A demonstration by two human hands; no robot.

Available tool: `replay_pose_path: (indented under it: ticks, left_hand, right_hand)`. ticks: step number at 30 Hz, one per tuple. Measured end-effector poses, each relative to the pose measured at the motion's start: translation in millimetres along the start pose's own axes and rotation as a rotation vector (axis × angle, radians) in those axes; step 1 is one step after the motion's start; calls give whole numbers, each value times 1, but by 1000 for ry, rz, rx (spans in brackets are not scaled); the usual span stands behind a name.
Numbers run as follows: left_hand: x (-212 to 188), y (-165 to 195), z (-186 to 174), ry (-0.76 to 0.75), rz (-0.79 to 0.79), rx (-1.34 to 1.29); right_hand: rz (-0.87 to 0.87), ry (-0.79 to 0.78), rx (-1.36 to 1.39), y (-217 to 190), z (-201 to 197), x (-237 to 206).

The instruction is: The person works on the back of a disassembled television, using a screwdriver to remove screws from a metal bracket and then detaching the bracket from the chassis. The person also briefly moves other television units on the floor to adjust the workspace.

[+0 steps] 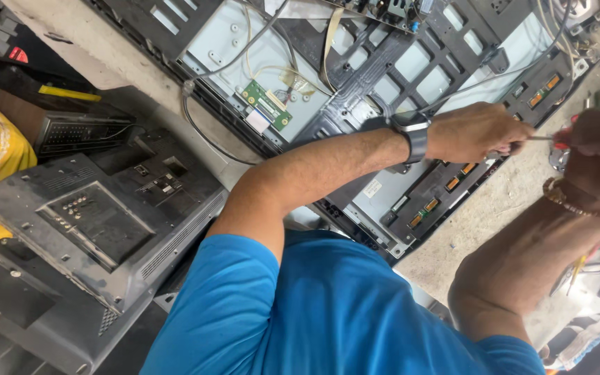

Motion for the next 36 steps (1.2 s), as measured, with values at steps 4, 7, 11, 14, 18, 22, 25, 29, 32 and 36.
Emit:
replay_pose_path:
  ticks: [4, 7, 11, 14, 18, 22, 25, 29, 32, 36]
  left_hand:
    - [-11, 7, -9, 90, -96, 35]
    - [-20, 11, -16, 126, -146, 28]
    - [-30, 24, -22, 197, -88, -9]
    - [-31, 29, -24, 224, -63, 9]
    - [-29, 19, -20, 190, -136, 26]
    - [-29, 13, -20, 207, -112, 30]
    - [-35, 15, -21, 221, -101, 11]
    - [-43, 43, -30, 320, 96, -56]
    - [-38, 39, -25, 284, 38, -35]
    - [-28, 15, -26, 365, -107, 121]
  right_hand:
    - [29, -362, 51, -15, 57, 32]
    - [15, -267, 105, -33, 69, 33]
    - [-135, -79, 23, -43, 86, 10]
    - [-244, 88, -71, -41, 82, -8]
    - [-249, 254, -56, -25, 46, -8]
    - [-43, 100, 242, 3, 40, 12]
    - [56, -152, 211, 5, 73, 25]
    - [57, -287, 230, -11, 116, 33]
    - [29, -349, 256, -27, 140, 30]
    - [-109, -148, -48, -30, 129, 9]
Point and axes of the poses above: each hand's wrist, its own x-axis towards the middle knuckle, its own z-axis out of the palm, y = z × x, the point moved 10 cm from there along x, towards the middle knuckle, and after that the axes turned 5 degrees about -z, right-handed, at the moved point
